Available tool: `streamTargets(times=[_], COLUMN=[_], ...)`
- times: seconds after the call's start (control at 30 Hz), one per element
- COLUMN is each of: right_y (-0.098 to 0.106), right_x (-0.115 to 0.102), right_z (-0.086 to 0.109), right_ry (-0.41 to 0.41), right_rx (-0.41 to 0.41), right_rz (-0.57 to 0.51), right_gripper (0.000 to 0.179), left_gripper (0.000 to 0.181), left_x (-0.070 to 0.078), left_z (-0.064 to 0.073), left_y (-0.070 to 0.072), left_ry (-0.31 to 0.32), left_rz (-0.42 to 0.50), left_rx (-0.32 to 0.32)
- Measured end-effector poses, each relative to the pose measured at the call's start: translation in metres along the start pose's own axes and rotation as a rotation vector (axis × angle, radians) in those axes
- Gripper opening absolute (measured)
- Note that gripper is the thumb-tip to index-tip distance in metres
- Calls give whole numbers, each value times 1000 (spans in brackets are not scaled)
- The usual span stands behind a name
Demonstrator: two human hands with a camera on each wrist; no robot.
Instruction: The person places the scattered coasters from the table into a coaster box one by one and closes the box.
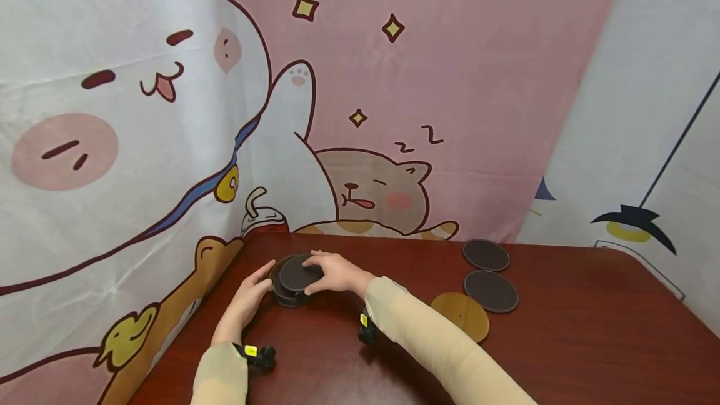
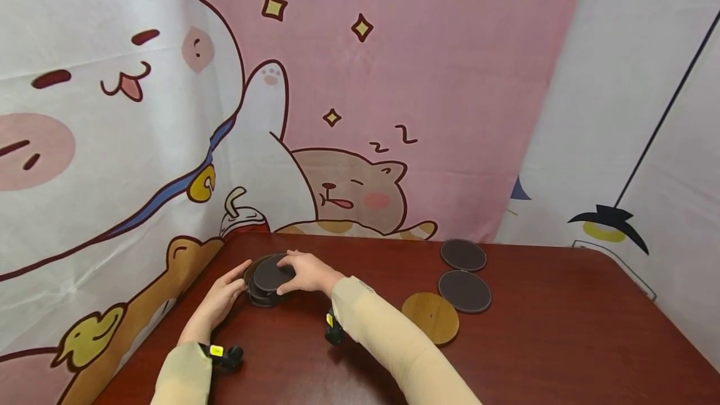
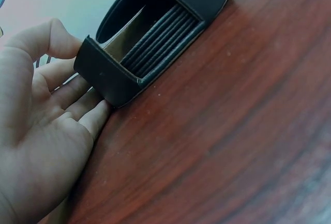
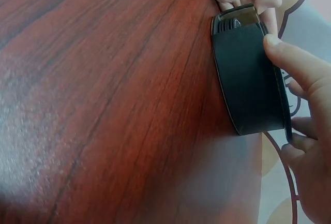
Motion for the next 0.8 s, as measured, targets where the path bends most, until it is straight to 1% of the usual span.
streamTargets(times=[0.3,0.47,0.63,0.8], right_y=[-4,-5,-6,0], right_x=[-4,-5,-7,-6], right_z=[-3,-4,-3,3], right_ry=[28,26,49,69], right_rx=[5,14,19,38], right_rz=[-10,5,27,13], right_gripper=[65,62,57,53], left_gripper=[66,65,66,66], left_x=[2,3,1,2], left_z=[1,0,0,1], left_y=[-1,-1,-2,-1], left_ry=[-2,-6,-2,-7], left_rz=[-2,-5,-10,-10], left_rx=[3,12,10,7])
Point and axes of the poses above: each hand's wrist, its own z-axis away from the middle knuckle, its own y-axis out of the back of the hand, x = y × z, the point moved 2 cm from there along -z, towards the middle knuckle, and after that the axes turned 2 degrees about -x, right-handed, at the moved point
